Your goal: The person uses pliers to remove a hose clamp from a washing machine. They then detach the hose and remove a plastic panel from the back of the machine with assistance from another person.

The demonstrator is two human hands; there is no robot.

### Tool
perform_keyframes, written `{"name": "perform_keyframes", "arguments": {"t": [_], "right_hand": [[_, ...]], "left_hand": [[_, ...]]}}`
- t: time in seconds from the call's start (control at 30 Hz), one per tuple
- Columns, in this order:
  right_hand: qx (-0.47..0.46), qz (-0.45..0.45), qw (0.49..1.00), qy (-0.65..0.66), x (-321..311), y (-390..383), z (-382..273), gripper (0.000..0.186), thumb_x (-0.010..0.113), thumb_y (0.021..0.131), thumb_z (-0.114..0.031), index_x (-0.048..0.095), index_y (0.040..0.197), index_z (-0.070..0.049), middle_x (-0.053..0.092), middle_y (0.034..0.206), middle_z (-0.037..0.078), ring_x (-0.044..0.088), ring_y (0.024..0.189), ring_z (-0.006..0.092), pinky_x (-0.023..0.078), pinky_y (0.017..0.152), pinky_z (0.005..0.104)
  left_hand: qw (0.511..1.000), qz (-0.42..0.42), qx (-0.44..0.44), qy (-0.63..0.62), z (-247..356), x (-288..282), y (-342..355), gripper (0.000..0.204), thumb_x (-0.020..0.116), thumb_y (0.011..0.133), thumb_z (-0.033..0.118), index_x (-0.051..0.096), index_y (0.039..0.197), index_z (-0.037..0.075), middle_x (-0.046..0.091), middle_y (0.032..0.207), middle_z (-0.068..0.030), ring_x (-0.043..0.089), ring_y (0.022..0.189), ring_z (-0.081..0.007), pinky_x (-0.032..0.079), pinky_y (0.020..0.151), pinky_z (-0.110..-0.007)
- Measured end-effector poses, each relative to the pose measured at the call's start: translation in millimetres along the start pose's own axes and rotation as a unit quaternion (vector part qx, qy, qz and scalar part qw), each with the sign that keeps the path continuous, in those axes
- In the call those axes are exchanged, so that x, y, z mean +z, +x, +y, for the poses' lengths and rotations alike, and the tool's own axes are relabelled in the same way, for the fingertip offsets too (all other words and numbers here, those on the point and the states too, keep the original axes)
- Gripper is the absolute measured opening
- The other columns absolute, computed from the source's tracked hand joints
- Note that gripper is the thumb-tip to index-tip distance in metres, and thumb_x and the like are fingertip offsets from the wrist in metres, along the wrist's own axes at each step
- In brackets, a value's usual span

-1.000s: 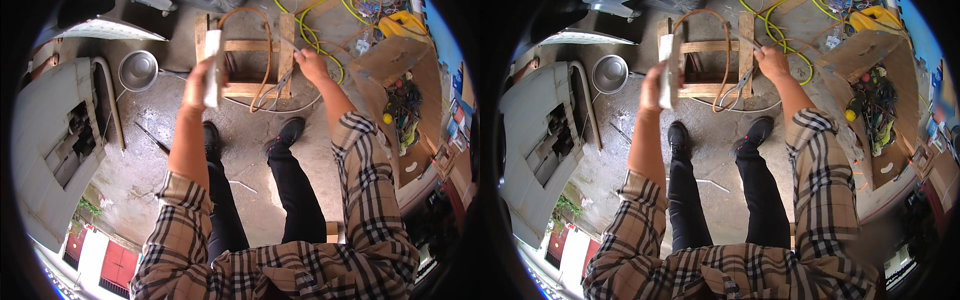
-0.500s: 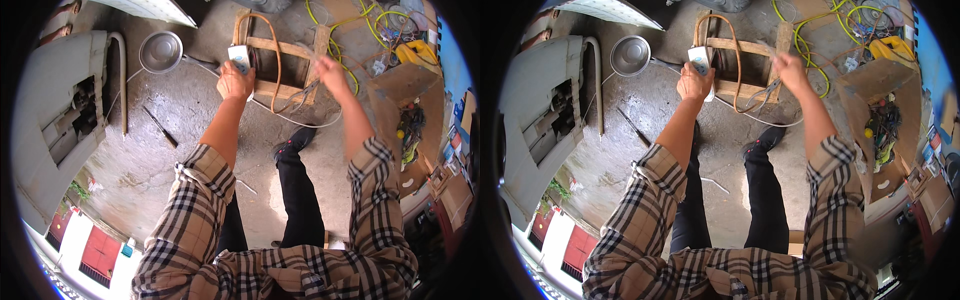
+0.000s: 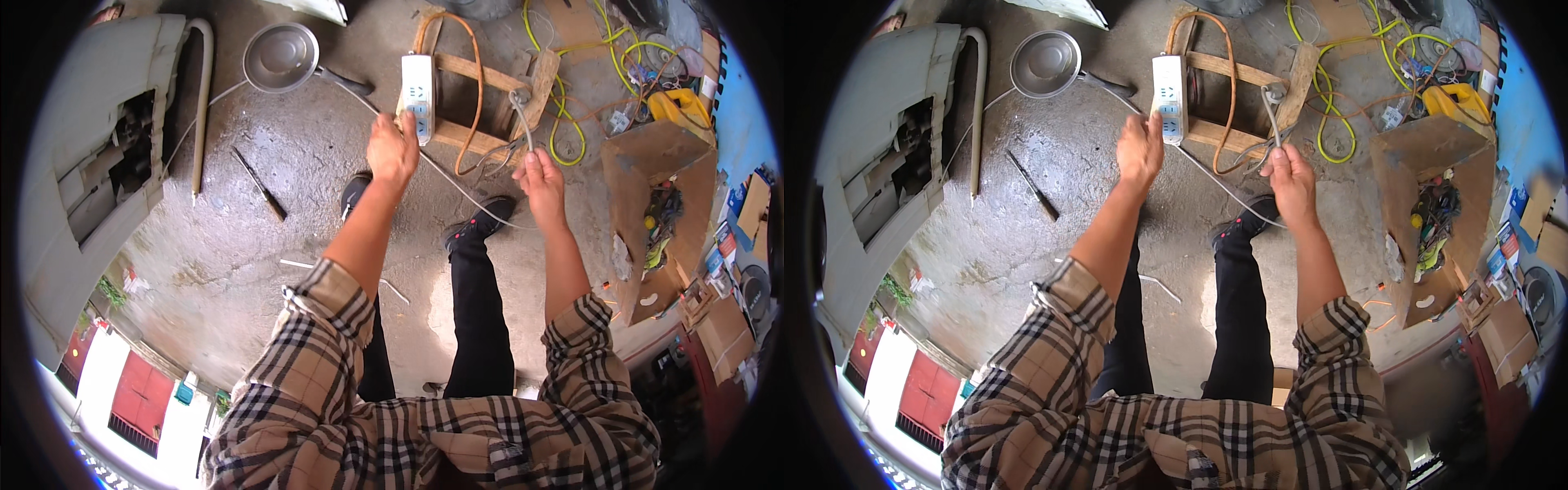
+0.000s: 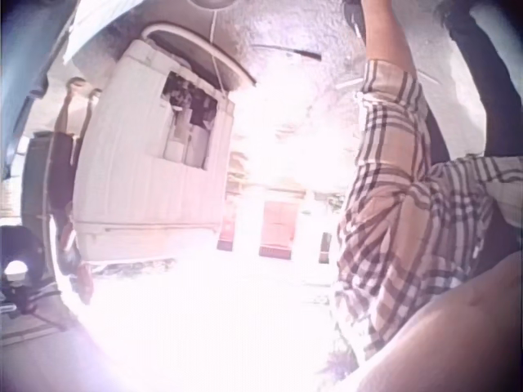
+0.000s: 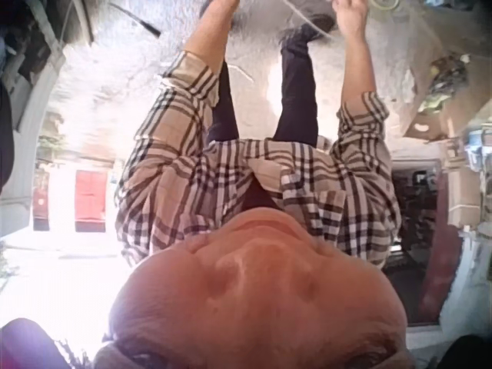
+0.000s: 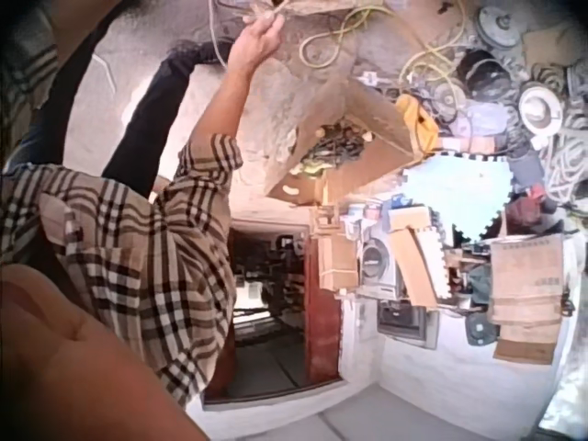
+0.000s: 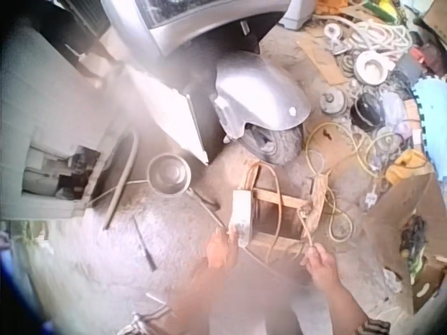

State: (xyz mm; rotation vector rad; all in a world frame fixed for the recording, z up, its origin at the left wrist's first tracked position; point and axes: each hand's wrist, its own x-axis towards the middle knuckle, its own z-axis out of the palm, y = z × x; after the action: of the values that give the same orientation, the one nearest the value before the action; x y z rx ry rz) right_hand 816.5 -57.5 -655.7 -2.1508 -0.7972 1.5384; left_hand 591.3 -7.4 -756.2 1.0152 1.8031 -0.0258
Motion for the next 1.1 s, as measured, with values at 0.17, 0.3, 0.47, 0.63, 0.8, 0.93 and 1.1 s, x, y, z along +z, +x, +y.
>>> {"name": "perform_keyframes", "arguments": {"t": [0.17,0.3,0.47,0.63,0.8,0.93,1.1], "right_hand": [[-0.055,-0.047,0.992,-0.101,46,-51,26,0.014,0.052,0.092,-0.013,0.053,0.081,-0.004,0.054,0.07,0.005,0.052,0.058,0.0144,0.042,0.054,0.0291],[-0.101,-0.165,0.945,-0.262,53,-81,32,0.009,0.061,0.086,-0.011,0.057,0.089,-0.004,0.055,0.085,0.013,0.058,0.079,0.0322,0.046,0.068,0.0387],[-0.098,-0.131,0.934,-0.318,62,-50,-4,0.033,0.067,0.079,-0.008,0.058,0.11,-0.004,0.06,0.093,0.012,0.061,0.086,0.0284,0.048,0.075,0.0367],[0.028,-0.023,0.988,-0.151,99,-14,-36,0.027,0.063,0.087,-0.021,0.06,0.1,0.002,0.067,0.082,0.011,0.064,0.069,0.0176,0.049,0.064,0.0289],[0.068,-0.058,0.982,-0.164,118,0,-43,0.025,0.065,0.086,-0.021,0.064,0.089,0.003,0.067,0.079,0.009,0.057,0.067,0.0092,0.047,0.062,0.0261],[-0.028,-0.016,0.971,-0.239,119,18,-25,0.02,0.068,0.082,-0.017,0.063,0.091,0.001,0.065,0.082,0.01,0.061,0.072,0.0182,0.047,0.065,0.0321],[-0.281,0.011,0.798,-0.533,116,42,-27,0.02,0.068,0.077,-0.015,0.061,0.093,-0.005,0.057,0.088,0.012,0.057,0.082,0.0345,0.046,0.073,0.044]], "left_hand": [[0.902,-0.156,-0.142,-0.377,-8,3,-39,0.043,0.043,0.095,0.039,0.056,0.101,0.0,0.063,0.082,-0.0171,0.063,0.078,-0.0329,0.049,0.074,-0.041],[0.729,-0.305,-0.177,-0.586,-22,-12,-61,0.033,0.044,0.097,0.031,0.059,0.098,0.002,0.062,0.076,-0.0086,0.06,0.067,-0.0193,0.049,0.065,-0.032],[0.775,-0.248,-0.109,-0.571,-30,-16,-83,0.022,0.046,0.097,0.019,0.058,0.099,0.0,0.062,0.076,-0.006,0.059,0.069,-0.0162,0.049,0.07,-0.028],[0.945,-0.091,0.092,-0.299,-24,-17,-98,0.015,0.055,0.092,0.015,0.059,0.09,0.001,0.064,0.067,-0.0119,0.063,0.062,-0.023,0.049,0.059,-0.034],[0.982,-0.016,0.096,-0.16,-18,-8,-109,0.02,0.055,0.09,0.022,0.055,0.086,0.003,0.061,0.071,-0.0237,0.059,0.068,-0.0441,0.048,0.059,-0.049],[0.983,-0.106,0.05,-0.14,-28,5,-106,0.028,0.047,0.093,0.031,0.055,0.095,0.005,0.062,0.075,-0.0257,0.06,0.074,-0.0452,0.047,0.068,-0.053],[0.976,-0.18,0.031,-0.115,-70,5,-143,0.028,0.048,0.092,0.031,0.056,0.097,0.005,0.063,0.076,-0.0254,0.061,0.075,-0.0443,0.048,0.07,-0.053]]}}
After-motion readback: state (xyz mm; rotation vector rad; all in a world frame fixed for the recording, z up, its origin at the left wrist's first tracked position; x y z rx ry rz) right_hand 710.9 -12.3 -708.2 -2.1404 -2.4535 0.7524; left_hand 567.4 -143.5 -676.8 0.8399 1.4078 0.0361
